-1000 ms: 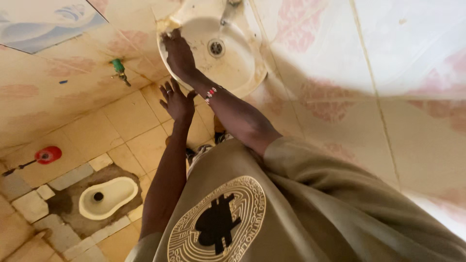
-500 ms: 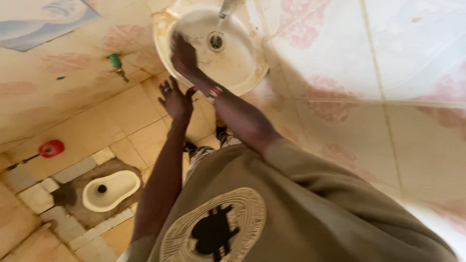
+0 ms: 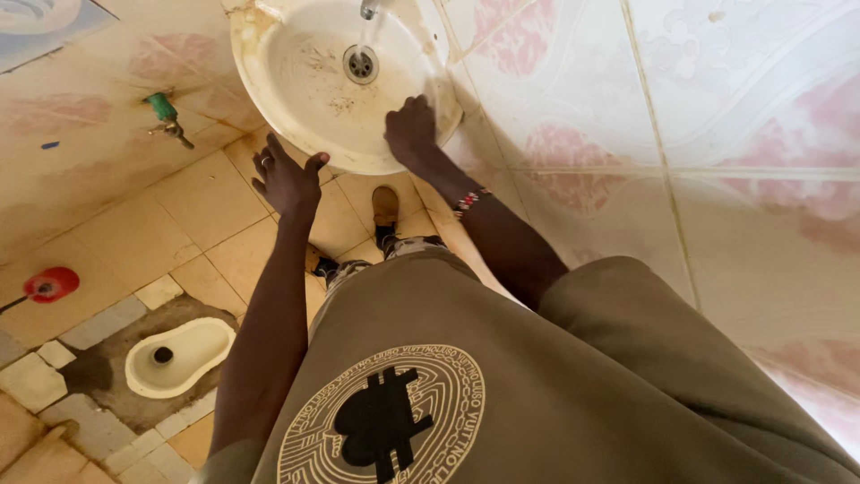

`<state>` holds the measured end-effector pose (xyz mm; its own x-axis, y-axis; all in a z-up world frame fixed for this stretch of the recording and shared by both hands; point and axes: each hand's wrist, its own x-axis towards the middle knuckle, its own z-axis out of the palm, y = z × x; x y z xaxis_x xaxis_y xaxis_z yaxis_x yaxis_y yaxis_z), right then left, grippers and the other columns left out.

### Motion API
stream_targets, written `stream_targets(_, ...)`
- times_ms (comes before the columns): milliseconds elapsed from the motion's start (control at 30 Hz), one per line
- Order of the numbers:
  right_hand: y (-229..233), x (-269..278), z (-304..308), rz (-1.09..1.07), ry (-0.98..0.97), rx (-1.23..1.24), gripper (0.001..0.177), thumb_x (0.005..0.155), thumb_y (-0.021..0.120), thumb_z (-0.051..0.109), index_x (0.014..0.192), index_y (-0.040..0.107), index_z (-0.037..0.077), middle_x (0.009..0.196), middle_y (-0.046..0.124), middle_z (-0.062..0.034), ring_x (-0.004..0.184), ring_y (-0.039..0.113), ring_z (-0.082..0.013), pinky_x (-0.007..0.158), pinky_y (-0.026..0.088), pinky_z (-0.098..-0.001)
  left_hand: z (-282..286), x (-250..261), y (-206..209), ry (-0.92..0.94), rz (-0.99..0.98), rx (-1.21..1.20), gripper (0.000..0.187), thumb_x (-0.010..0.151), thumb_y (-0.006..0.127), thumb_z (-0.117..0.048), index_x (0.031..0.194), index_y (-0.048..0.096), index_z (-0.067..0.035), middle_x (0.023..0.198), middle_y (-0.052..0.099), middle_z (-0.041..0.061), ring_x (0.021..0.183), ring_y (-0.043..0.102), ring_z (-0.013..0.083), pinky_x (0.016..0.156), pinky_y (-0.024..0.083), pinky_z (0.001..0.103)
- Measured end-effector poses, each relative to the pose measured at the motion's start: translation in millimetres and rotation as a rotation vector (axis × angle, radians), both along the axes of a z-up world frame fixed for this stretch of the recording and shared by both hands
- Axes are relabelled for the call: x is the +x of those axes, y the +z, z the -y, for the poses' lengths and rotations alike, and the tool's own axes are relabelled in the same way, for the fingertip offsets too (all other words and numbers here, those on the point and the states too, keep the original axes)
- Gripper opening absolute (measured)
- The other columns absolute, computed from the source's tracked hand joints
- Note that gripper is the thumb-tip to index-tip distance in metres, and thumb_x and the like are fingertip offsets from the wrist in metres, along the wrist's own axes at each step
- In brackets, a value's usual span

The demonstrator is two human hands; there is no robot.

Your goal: The person cleans the interior of a small white sink by hand using a piece of cloth.

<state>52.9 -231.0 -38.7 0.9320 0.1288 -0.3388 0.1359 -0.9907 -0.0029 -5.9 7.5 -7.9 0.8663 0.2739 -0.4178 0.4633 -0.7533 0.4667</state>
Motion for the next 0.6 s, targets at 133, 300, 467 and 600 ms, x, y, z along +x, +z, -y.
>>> stream_targets(133,-28.4,22.7,-89.9,-0.024,-0.057,0.362,0.019,0.085,0.063,0.013,0.092,0.075,0.000,0.096,0.070,-0.0270,0.097,0.069,-0.0424,0.086,0.057,-0.0528,1.9,0.0,4.4,-0.014,-0.022,0.032,0.112,0.081,0.079,-0.061,0.159,0.022,-0.004,0.158,0.040,0.025,0.153,0.022,0.0404,0.118,0.017,0.067)
stream_targets(300,-39.0,63.1,-126.0,-0.026,0.101,0.572,0.035,0.096,0.058,0.017,0.125,0.063,-0.001,0.095,0.064,-0.0328,0.094,0.067,-0.0430,0.095,0.051,-0.0545,4.3,0.9,4.5,0.010,-0.015,0.074,0.102,0.081,0.078,-0.062,0.152,0.034,-0.003,0.150,0.048,0.025,0.147,0.033,0.0391,0.116,0.023,0.065)
stream_targets(467,-20.8,35.5,-28.8,-0.320,0.112,0.231,0.031,0.078,0.064,0.009,0.105,0.070,-0.004,0.109,0.067,-0.0276,0.112,0.063,-0.0403,0.095,0.053,-0.0517,5.8,-0.7,9.2,0.030,-0.093,0.019,0.086,0.086,0.072,-0.067,0.143,0.055,-0.004,0.139,0.063,0.018,0.138,0.051,0.0349,0.116,0.034,0.059)
stream_targets(600,-27.8,39.4,-25.5,-0.277,0.134,0.123,0.030,0.083,0.063,0.010,0.107,0.071,-0.005,0.117,0.068,-0.0316,0.115,0.063,-0.0437,0.101,0.050,-0.0523,5.3,-6.7,9.7,0.072,-0.068,0.016,0.082,0.083,0.075,-0.065,0.137,0.059,-0.005,0.135,0.064,0.016,0.132,0.052,0.0345,0.113,0.032,0.060)
